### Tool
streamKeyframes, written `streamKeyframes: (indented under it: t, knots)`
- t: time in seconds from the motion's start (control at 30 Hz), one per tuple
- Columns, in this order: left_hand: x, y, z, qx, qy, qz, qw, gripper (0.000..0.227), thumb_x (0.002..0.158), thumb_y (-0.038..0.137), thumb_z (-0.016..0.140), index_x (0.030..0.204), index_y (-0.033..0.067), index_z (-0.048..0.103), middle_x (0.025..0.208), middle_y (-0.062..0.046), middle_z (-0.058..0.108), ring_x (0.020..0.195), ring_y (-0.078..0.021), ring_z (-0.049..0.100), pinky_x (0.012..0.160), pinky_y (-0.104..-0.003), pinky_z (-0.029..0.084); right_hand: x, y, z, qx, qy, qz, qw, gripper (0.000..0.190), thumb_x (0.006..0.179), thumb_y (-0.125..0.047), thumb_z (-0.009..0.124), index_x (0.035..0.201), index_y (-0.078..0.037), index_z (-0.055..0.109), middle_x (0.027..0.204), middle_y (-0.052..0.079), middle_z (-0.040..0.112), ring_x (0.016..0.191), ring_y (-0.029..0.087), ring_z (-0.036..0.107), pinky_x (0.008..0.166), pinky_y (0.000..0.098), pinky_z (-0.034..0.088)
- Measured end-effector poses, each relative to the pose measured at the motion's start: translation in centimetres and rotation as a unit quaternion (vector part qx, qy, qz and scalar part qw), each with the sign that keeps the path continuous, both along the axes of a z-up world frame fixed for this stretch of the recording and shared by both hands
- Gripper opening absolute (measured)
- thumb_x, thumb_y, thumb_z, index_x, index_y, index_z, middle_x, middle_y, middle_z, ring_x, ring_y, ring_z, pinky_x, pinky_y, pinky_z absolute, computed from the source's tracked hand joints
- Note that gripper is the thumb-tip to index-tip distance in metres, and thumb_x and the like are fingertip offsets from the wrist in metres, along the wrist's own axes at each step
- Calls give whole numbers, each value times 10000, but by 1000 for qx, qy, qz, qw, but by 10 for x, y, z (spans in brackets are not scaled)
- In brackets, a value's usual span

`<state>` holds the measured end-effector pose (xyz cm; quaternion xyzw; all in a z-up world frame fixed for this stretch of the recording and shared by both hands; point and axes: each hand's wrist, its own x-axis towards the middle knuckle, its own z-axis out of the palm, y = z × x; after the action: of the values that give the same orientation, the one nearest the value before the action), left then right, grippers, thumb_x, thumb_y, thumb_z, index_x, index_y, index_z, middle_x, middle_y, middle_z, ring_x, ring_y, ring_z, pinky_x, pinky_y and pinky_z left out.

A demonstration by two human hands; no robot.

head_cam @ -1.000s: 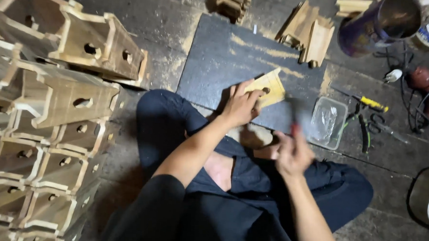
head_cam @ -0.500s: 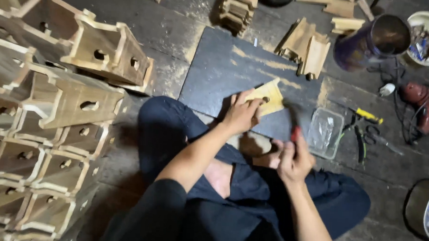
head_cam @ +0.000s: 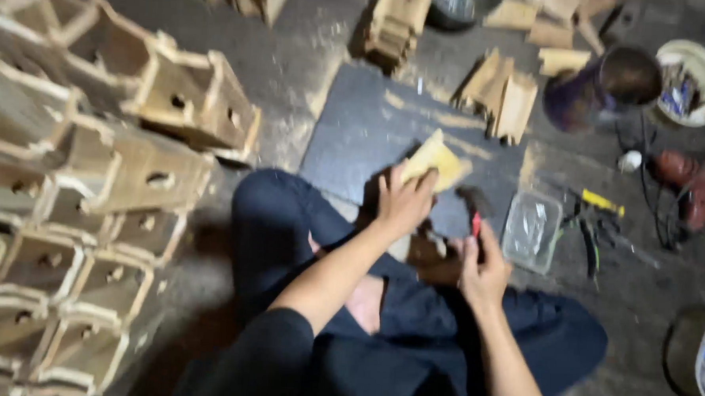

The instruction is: Assembling small wooden boxes or lanterns by nailing pre-cut wooden panels together using a hammer.

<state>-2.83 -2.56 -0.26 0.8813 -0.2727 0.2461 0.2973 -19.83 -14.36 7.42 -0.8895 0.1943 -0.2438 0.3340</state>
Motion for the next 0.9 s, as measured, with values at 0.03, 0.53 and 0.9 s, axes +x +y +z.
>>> streamKeyframes:
  t: [0.03, 0.53, 0.9]
  knots:
    - [-17, 4, 8, 1, 14, -1, 1000, 453, 876, 314, 711, 1325, 255, 677, 1019, -108, 712, 1308, -440, 553, 863, -718, 523, -12, -7, 9, 1, 14, -1, 1000, 375, 1052, -207, 682, 1413, -107, 696, 1328, 202, 714, 1219, 403, 653, 1015, 523, 539]
    - [123, 39, 61, 218, 187, -277, 917, 560, 739, 161, 915, 1268, 243, 754, 1207, -35, 771, 1177, -338, 663, 1056, -486, 486, 27, -71, 54, -259, 549, 171, 776, 608, 913, -466, 621, 1512, -427, 526, 1284, 96, 752, 1155, 399, 763, 1014, 599, 566]
    - [43, 46, 5, -102, 334, -117, 930, 383, 831, 313, 880, 1137, 189, 686, 1054, -64, 818, 1001, -350, 772, 835, -504, 622, 48, -225, -68, -119, 537, 39, 834, 523, 904, -312, 698, 1389, -120, 726, 1198, 269, 802, 1179, 469, 735, 998, 557, 589]
